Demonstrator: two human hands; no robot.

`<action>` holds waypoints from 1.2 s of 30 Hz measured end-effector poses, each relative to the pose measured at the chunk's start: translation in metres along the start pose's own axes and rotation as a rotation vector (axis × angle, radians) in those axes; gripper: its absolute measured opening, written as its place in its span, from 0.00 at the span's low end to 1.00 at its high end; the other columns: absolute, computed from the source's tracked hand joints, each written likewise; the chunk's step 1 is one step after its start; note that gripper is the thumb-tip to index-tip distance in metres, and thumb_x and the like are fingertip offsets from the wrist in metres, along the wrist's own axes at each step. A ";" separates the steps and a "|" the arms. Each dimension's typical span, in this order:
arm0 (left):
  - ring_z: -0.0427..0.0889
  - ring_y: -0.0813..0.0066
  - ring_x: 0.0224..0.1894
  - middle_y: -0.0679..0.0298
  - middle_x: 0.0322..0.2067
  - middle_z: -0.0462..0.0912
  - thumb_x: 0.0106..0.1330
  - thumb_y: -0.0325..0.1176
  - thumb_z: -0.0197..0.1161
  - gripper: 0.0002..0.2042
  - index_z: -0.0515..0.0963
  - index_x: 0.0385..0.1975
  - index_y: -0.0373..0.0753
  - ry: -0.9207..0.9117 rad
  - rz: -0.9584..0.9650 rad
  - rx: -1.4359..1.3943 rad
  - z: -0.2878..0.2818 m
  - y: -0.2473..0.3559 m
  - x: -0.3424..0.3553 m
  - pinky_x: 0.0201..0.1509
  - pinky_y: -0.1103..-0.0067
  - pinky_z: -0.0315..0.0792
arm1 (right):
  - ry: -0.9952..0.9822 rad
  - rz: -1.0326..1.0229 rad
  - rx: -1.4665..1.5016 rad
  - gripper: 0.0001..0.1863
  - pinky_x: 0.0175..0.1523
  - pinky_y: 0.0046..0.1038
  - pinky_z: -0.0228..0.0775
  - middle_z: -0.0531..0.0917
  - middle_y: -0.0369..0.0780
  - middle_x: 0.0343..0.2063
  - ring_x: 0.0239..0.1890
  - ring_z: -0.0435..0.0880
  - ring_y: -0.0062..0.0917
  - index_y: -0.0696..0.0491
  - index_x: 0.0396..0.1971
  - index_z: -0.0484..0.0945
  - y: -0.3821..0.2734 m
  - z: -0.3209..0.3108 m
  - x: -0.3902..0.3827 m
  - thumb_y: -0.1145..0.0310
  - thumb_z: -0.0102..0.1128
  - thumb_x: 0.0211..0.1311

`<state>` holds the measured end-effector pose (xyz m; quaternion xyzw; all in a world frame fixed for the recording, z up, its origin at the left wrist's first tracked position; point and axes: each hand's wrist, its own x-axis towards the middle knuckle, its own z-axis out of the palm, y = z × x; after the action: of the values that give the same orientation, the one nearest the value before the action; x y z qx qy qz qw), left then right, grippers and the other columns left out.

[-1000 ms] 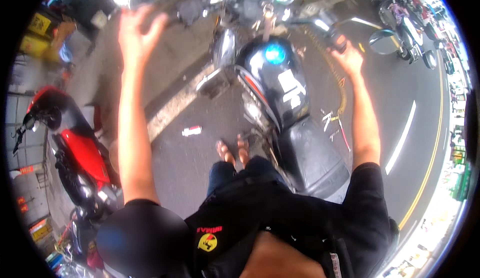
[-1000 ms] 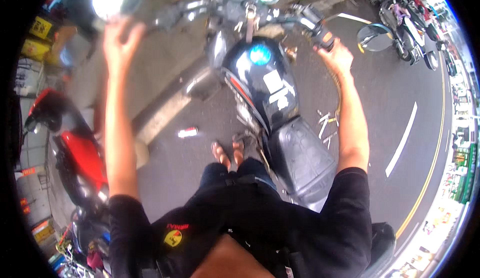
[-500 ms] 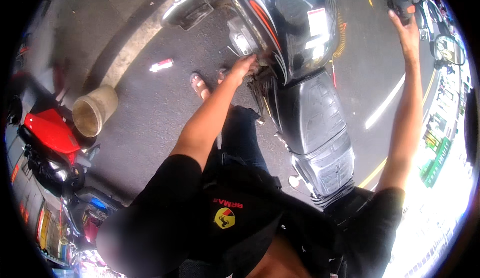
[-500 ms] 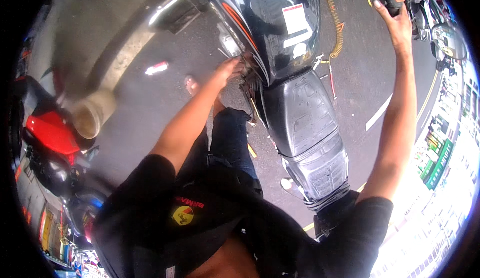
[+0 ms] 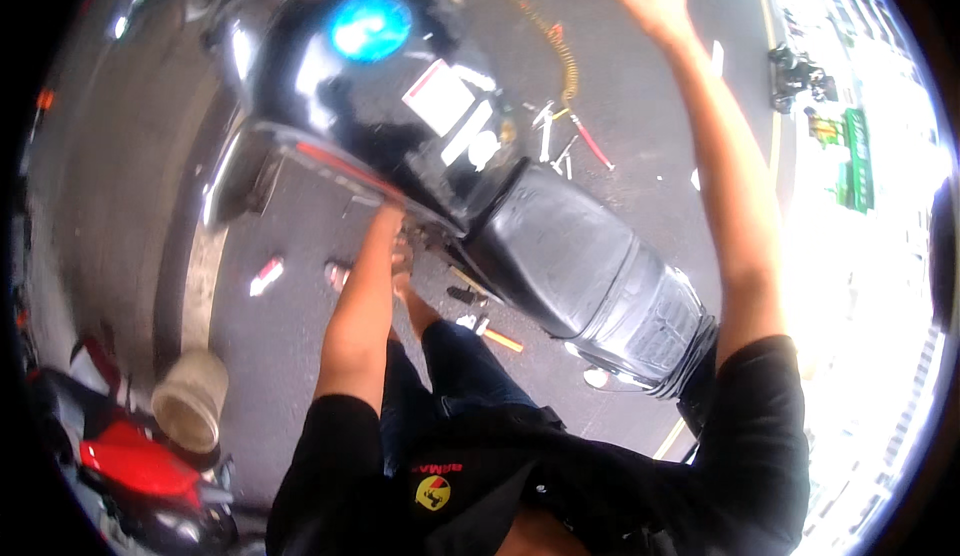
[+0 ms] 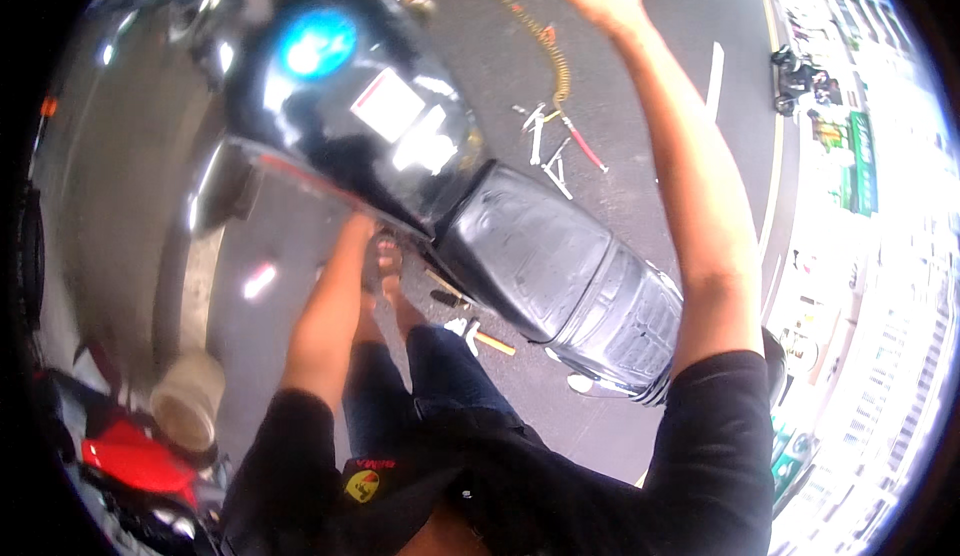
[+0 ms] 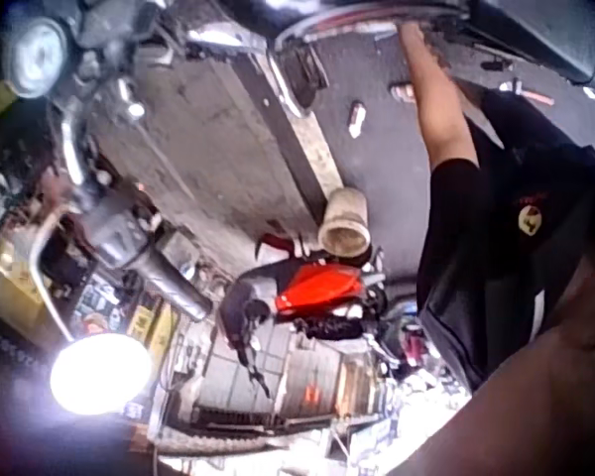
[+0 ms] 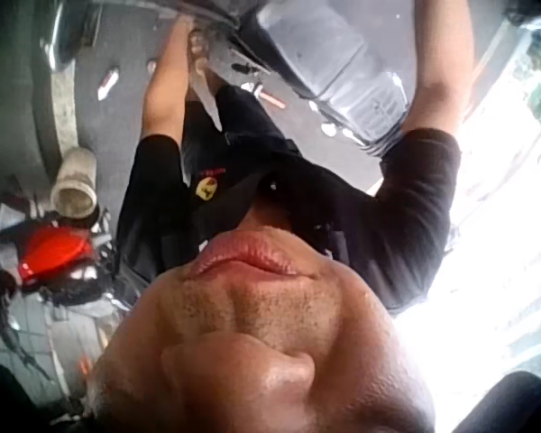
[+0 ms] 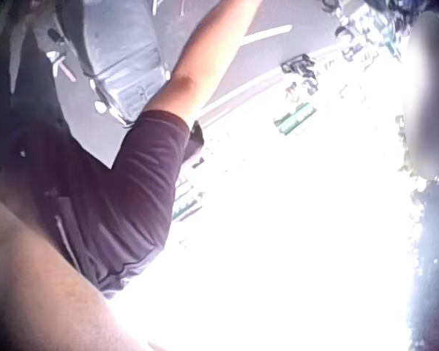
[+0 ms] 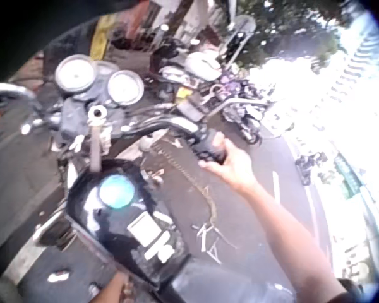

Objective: The person works on a motorcycle by reaching into the engine area, using a green-handled tool to work on a component near the kickstand, and then spraying a liquid from a red can onto the handlebars and throttle area.

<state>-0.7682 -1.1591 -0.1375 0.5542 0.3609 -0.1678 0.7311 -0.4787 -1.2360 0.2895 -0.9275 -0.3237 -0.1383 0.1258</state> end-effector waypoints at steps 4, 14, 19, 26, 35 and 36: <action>0.75 0.65 0.51 0.56 0.49 0.78 0.59 0.42 0.64 0.24 0.72 0.53 0.36 0.018 0.039 0.004 -0.004 0.000 0.017 0.52 0.73 0.70 | -0.183 0.028 -0.015 0.41 0.47 0.34 0.72 0.83 0.43 0.30 0.40 0.83 0.34 0.56 0.41 0.75 -0.006 -0.008 0.000 0.32 0.65 0.41; 0.75 0.64 0.53 0.54 0.50 0.78 0.57 0.40 0.67 0.28 0.69 0.55 0.34 -0.017 0.083 -0.097 0.035 -0.005 0.037 0.54 0.73 0.70 | -0.080 0.050 -0.083 0.39 0.42 0.36 0.74 0.82 0.43 0.28 0.35 0.83 0.37 0.55 0.39 0.74 0.012 -0.007 0.005 0.35 0.69 0.37; 0.75 0.64 0.54 0.53 0.50 0.78 0.56 0.39 0.69 0.30 0.67 0.56 0.33 0.023 0.161 -0.179 0.026 -0.021 0.035 0.55 0.72 0.70 | 0.040 -0.038 0.031 0.36 0.41 0.33 0.75 0.84 0.42 0.28 0.33 0.84 0.34 0.55 0.38 0.75 0.010 0.001 0.001 0.38 0.71 0.40; 0.76 0.65 0.51 0.53 0.47 0.78 0.55 0.38 0.70 0.30 0.67 0.56 0.33 0.080 0.338 -0.393 0.030 -0.051 0.059 0.52 0.73 0.71 | -0.089 -0.031 -0.032 0.34 0.54 0.29 0.68 0.84 0.44 0.39 0.44 0.82 0.30 0.56 0.47 0.76 0.025 0.015 0.013 0.43 0.70 0.49; 0.83 0.69 0.33 0.55 0.34 0.84 0.55 0.33 0.66 0.15 0.81 0.41 0.33 0.053 0.295 -0.185 0.012 -0.029 0.020 0.35 0.74 0.76 | -0.097 -0.165 0.284 0.23 0.53 0.24 0.69 0.82 0.41 0.41 0.43 0.79 0.23 0.62 0.48 0.77 0.023 0.020 0.016 0.59 0.64 0.61; 0.83 0.64 0.37 0.53 0.36 0.85 0.53 0.30 0.64 0.14 0.82 0.41 0.34 0.047 0.242 -0.131 0.013 -0.021 0.021 0.41 0.72 0.75 | -0.072 -0.101 0.365 0.25 0.52 0.26 0.70 0.82 0.42 0.42 0.43 0.79 0.24 0.63 0.48 0.76 0.039 0.020 0.016 0.58 0.66 0.60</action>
<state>-0.7633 -1.1750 -0.1654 0.5485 0.3187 -0.0415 0.7719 -0.4386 -1.2499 0.2707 -0.8763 -0.3937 -0.0503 0.2731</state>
